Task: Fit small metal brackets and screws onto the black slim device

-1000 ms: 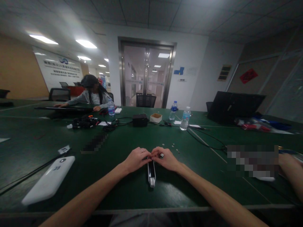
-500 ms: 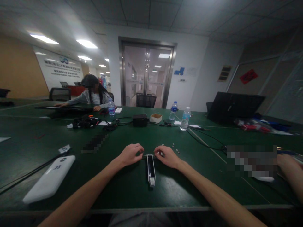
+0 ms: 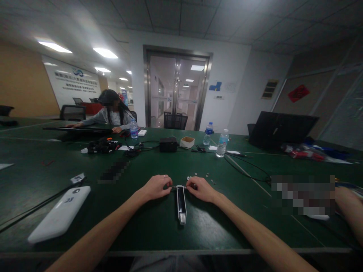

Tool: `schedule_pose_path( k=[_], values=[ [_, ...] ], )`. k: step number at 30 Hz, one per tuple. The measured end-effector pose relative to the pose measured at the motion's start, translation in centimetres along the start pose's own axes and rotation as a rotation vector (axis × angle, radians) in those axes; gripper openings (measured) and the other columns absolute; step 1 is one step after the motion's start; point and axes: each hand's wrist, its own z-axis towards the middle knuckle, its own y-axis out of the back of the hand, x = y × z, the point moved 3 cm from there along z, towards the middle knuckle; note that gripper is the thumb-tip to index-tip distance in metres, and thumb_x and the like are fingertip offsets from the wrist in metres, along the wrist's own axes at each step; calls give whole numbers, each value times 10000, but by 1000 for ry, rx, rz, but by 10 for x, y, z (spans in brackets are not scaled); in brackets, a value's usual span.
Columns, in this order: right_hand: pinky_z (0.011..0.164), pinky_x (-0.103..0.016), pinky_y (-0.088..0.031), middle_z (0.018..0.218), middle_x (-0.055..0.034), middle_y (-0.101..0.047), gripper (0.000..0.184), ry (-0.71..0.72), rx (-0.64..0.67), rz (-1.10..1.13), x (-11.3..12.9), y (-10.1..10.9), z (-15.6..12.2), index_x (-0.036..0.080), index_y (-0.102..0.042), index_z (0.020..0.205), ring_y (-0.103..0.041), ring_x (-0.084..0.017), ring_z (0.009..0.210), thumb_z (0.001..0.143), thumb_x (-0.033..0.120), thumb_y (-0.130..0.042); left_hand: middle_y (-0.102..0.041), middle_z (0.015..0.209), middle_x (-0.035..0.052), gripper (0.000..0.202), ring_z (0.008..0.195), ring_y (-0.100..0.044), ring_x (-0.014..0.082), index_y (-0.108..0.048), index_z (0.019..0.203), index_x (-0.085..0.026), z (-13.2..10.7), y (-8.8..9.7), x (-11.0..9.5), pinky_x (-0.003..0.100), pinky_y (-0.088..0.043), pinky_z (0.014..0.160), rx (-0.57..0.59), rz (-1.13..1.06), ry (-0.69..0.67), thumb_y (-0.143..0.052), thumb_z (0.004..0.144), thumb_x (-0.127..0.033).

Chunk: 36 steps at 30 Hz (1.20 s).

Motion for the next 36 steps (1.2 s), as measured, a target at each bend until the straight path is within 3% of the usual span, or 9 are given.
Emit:
schedule_pose_path(
  k=[29, 36],
  values=[
    [651, -246, -426, 776, -19, -627, 88, 1, 73, -4, -1, 1, 1, 181, -634, 829, -557, -132, 699, 857, 204, -554, -613, 885, 29, 192, 787, -575, 176, -590, 999, -203, 2, -9, -3, 272, -423, 694, 48, -31, -18, -481, 892, -320],
    [658, -253, -416, 764, -23, -620, 79, 10, 98, -21, -1, 1, 1, 173, -637, 826, -550, -138, 703, 846, 181, -561, -585, 979, 57, 224, 827, -574, 181, -591, 1011, -193, 3, -14, -1, 269, -435, 695, 85, 19, -29, -447, 911, -333]
  ],
)
